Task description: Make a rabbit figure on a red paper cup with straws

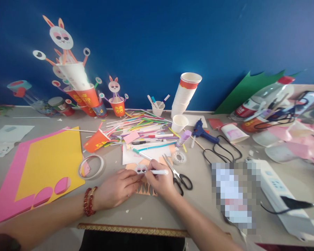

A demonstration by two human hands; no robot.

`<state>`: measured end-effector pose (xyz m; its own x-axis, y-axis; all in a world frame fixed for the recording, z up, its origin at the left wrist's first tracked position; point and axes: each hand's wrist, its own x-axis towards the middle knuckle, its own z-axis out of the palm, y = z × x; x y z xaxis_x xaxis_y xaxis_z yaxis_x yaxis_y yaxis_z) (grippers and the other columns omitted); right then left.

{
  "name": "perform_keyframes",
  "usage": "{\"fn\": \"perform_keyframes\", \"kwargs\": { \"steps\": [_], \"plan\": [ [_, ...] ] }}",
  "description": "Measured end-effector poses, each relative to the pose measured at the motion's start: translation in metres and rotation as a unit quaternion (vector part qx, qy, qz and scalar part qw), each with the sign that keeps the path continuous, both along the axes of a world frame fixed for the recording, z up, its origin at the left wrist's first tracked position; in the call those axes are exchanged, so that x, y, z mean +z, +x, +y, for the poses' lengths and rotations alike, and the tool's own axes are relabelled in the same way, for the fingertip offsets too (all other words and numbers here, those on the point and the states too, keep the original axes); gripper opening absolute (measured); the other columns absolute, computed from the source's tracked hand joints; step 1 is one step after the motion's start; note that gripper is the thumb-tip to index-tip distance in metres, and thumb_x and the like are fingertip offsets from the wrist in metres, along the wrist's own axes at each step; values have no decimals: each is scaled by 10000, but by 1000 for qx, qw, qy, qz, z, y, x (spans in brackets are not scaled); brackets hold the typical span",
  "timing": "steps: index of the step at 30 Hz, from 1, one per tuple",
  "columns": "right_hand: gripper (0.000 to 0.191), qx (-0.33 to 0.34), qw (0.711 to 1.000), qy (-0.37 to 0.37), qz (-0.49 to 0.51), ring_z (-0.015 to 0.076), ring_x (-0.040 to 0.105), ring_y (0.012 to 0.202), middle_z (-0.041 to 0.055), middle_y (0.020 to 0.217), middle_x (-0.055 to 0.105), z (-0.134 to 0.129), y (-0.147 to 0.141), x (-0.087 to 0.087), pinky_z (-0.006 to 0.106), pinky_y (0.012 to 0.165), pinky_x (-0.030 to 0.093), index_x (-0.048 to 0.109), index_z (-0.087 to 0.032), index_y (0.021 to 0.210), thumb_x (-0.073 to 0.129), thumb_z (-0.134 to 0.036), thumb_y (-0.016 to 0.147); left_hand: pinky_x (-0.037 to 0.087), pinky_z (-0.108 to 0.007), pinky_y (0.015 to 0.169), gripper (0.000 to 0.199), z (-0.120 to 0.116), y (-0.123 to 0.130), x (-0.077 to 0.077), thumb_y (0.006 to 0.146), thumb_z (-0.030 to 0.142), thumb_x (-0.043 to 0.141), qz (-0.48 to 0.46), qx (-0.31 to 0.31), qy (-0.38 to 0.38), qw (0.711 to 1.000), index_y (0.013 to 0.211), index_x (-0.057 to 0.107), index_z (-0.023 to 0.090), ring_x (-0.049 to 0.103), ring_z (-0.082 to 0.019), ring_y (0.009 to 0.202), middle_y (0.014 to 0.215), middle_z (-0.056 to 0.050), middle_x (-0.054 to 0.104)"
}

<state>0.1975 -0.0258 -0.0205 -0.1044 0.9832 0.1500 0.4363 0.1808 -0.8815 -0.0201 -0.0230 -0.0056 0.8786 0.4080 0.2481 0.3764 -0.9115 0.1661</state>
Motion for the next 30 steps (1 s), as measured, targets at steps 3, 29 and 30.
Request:
{"fn": "perform_keyframes", "kwargs": {
  "steps": [3, 29, 30],
  "plan": [
    [141, 2, 1000, 1, 13, 121, 421, 504, -52, 566, 480, 0, 0, -1, 233, 493, 337, 469, -225, 660, 517, -163, 777, 476, -388, 939, 272, 0, 0, 0, 1000, 209, 438, -2, -3, -1, 1000, 1195, 619, 155, 546, -245, 1129, 1327, -88, 632],
    [142, -3, 1000, -2, 28, 118, 420, 494, -52, 552, 481, -1, 0, 0, 233, 487, 335, 468, -223, 654, 505, -150, 770, 471, -384, 908, 262, 0, 0, -1, 1001, 212, 445, -11, 0, 5, 1000, 1178, 628, 146, 537, -244, 1128, 1342, -66, 629],
    [142, -2, 1000, -3, 31, 117, 422, 496, -51, 555, 484, -1, 0, 1, 232, 488, 337, 470, -223, 654, 504, -150, 771, 471, -383, 906, 268, 0, 0, -2, 1004, 213, 439, -10, 0, 6, 1000, 1182, 628, 148, 537, -244, 1127, 1344, -68, 627]
  ]
}}
